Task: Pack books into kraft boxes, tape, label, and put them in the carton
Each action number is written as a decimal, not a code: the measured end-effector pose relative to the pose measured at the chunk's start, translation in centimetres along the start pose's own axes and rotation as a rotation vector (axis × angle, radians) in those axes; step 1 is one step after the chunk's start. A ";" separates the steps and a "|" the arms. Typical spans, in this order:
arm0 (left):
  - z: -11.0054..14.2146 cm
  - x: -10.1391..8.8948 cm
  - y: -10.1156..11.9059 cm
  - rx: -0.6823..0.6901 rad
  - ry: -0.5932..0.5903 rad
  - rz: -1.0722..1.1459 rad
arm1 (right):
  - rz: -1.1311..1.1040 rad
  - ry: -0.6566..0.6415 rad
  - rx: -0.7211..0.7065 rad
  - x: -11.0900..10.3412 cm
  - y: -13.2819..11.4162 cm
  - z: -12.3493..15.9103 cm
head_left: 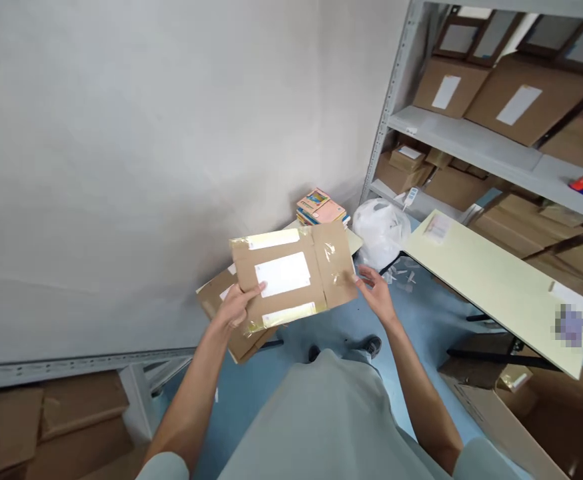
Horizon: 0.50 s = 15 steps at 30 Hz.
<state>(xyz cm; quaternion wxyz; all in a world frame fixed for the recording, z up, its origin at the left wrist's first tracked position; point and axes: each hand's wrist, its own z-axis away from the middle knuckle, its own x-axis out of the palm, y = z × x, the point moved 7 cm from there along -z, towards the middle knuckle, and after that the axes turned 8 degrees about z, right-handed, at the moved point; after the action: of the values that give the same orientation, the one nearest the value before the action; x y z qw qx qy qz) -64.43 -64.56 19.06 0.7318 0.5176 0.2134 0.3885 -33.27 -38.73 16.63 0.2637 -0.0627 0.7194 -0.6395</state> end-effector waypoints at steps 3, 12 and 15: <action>-0.7 7.6 -0.6 -0.072 -0.269 -0.033 | -0.110 0.029 0.069 -5.2 1.5 -0.6; -4.7 29.4 -3.9 -0.175 -0.496 -0.178 | -0.263 0.234 0.250 -22.4 7.2 1.6; -5.7 36.7 -5.4 -0.175 -0.534 -0.218 | -0.250 0.310 0.298 -27.0 9.3 1.8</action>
<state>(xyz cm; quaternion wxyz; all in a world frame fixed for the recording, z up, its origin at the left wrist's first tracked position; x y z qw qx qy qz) -44.40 -33.09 15.24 0.8412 0.5106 0.0336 0.1747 -7.06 -27.15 15.75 0.0753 -0.0130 0.6357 -0.7682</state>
